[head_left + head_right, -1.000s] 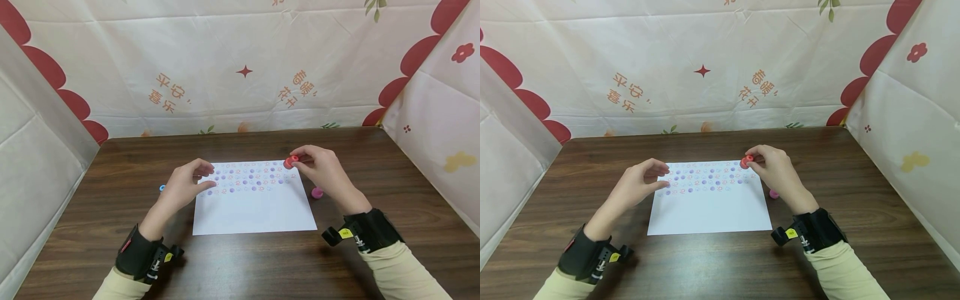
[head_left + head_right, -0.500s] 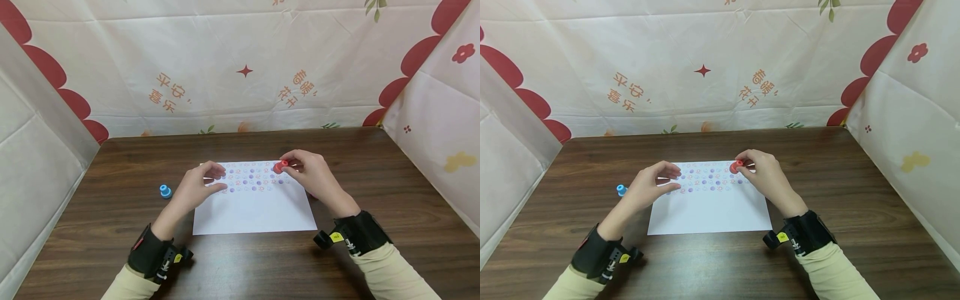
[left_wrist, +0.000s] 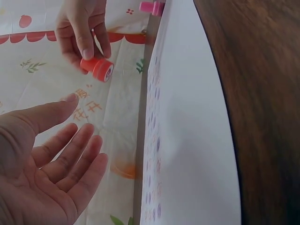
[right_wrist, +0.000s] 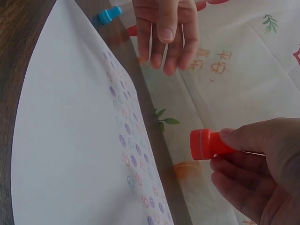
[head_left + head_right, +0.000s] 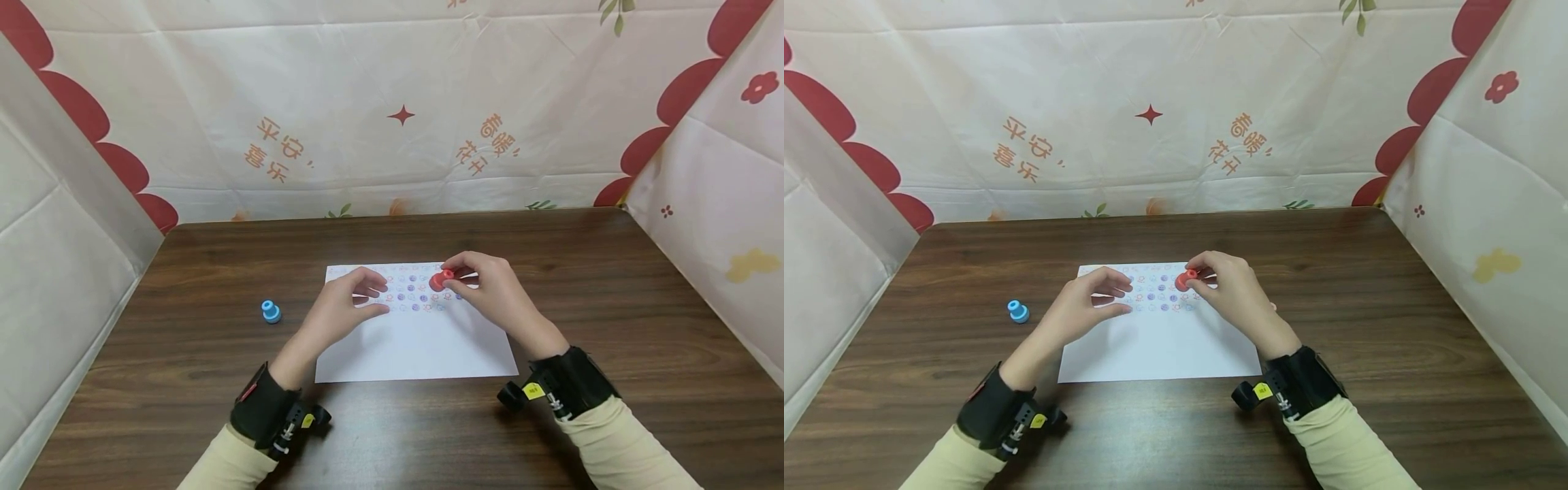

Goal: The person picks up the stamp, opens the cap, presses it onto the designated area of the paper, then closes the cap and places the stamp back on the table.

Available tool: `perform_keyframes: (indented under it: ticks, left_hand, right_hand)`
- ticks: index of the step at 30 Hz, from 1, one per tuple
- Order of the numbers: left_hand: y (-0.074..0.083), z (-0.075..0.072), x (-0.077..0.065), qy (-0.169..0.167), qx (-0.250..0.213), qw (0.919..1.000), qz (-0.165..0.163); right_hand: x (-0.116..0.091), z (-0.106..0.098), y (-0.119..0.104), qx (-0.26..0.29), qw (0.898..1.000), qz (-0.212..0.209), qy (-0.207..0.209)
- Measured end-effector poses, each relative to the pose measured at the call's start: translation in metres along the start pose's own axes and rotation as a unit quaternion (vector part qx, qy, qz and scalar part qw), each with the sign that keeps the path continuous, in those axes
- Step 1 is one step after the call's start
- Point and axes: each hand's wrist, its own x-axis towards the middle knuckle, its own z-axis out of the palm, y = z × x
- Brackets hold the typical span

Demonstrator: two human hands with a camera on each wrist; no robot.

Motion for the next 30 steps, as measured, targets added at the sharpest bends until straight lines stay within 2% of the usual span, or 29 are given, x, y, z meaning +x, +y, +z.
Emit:
perform_keyframes:
  ticks: [14, 24, 30]
  left_hand:
    - [-0.001, 0.016, 0.009, -0.02, -0.023, 0.9995, 0.01]
    - [0.003, 0.022, 0.01, -0.028, -0.031, 0.999, 0.012]
    - [0.005, 0.026, 0.01, -0.029, -0.035, 0.999, 0.002]
  right_hand:
    - [0.002, 0.011, -0.006, 0.027, 0.999, 0.008, -0.018]
    - [0.002, 0.016, -0.012, 0.051, 0.998, 0.013, -0.029]
    - [0.001, 0.021, -0.016, 0.071, 0.997, 0.011, -0.033]
